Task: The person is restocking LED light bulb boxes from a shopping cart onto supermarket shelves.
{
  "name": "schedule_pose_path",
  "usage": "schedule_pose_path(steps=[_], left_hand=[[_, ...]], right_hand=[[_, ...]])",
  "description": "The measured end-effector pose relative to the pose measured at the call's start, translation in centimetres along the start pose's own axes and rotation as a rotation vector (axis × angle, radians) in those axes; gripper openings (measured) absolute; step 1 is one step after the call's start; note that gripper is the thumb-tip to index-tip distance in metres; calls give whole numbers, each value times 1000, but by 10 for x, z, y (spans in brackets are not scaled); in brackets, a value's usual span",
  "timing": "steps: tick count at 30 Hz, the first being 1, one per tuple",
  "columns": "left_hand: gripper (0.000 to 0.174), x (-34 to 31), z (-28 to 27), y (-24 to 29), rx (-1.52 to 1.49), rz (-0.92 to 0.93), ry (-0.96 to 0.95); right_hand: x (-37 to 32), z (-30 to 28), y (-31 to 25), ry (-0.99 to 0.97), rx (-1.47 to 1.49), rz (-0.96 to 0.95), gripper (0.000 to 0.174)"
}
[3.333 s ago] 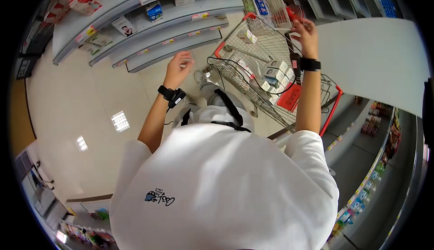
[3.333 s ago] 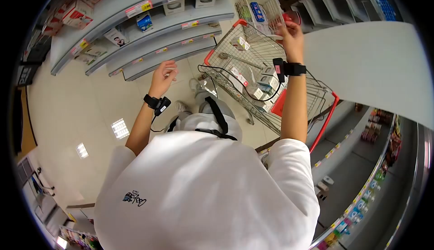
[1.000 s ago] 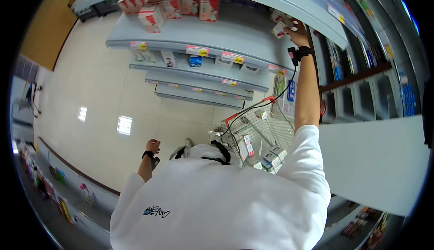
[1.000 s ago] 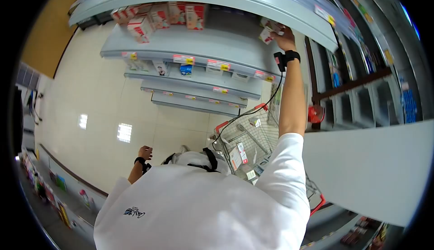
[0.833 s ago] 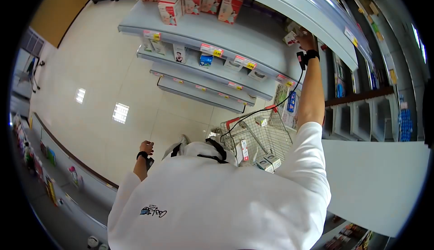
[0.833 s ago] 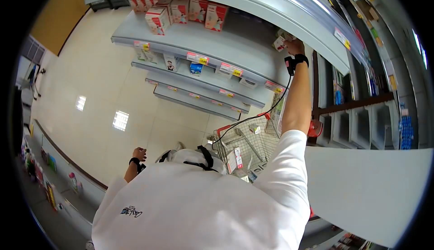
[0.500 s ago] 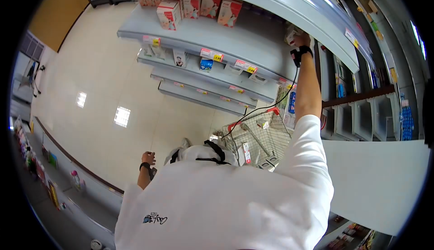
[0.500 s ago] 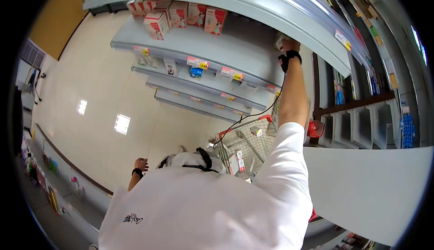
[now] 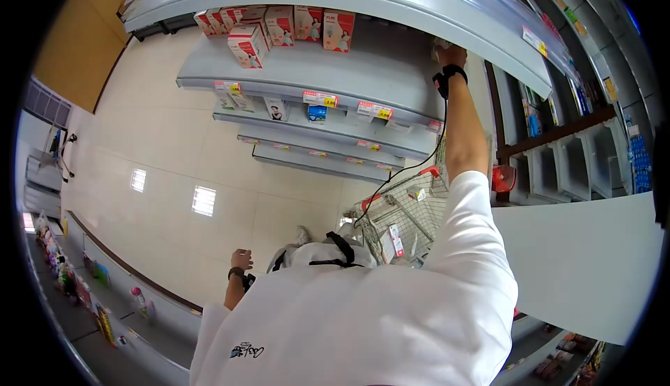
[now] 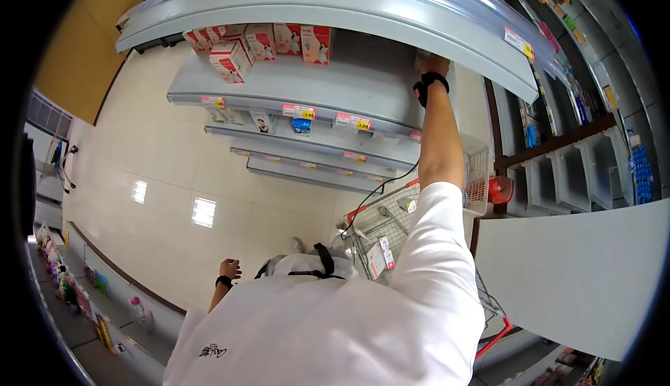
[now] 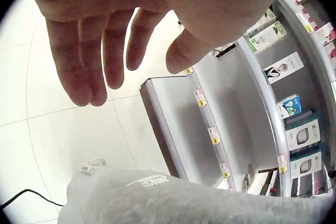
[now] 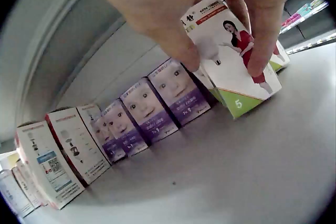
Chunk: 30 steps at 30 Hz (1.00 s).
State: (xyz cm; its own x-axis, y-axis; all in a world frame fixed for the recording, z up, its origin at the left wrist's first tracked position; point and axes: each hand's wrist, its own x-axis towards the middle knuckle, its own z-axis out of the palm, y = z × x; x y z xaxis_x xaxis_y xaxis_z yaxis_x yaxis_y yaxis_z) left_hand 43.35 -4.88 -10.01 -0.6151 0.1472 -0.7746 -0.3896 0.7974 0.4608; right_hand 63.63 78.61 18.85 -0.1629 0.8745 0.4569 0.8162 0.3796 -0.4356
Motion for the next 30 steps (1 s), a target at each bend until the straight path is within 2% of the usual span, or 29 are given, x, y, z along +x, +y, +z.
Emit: schedule_pose_path(steps=[3,5,6,7,9,10,11,14,17,18,20,22,23,24,25,27,29,30], left_hand=[[30,1,-3,-2,21,3,-25],[29,0,-2,2,25,-8,-37],[30,0,-2,7,57,-28,-47],[30,3,-3,9,84,-23,-55],[31,18,1,5,98,-33,-96],[33,28,3,5,124,-29,-134],[33,27,6,12,184,-8,-135],[35,39,20,31,266,9,-214],[35,38,39,60,393,93,-264],[35,37,48,70,426,111,-278],[34,40,67,91,495,133,-340],[33,36,90,115,583,202,-401],[33,35,103,128,629,245,-425],[32,24,118,145,665,293,-445],[31,14,133,162,706,358,-464],[30,8,158,187,733,482,-528],[28,-11,179,213,749,532,-532],[27,-16,189,224,741,578,-541]], right_hand=[[-14,-18,-2,-9,117,62,70],[-25,-39,-3,-131,219,68,78],[-31,-46,-7,-76,58,116,83],[-37,-62,-5,-102,215,161,88],[-59,-81,8,197,283,60,82],[-69,-88,25,241,304,65,86],[-86,-107,31,227,464,158,82],[-158,-162,54,297,741,259,71],[-238,-179,104,301,639,409,47],[-265,-170,130,340,629,459,34],[-323,-151,168,274,647,634,27],[-379,-115,218,179,480,713,30],[-401,-105,225,89,507,857,30],[-418,-96,232,-10,454,913,34],[-434,-79,248,0,461,937,34],[-469,-32,282,-205,340,1027,35],[-500,24,317,-273,242,1129,45],[-504,41,325,-336,265,1205,57]])
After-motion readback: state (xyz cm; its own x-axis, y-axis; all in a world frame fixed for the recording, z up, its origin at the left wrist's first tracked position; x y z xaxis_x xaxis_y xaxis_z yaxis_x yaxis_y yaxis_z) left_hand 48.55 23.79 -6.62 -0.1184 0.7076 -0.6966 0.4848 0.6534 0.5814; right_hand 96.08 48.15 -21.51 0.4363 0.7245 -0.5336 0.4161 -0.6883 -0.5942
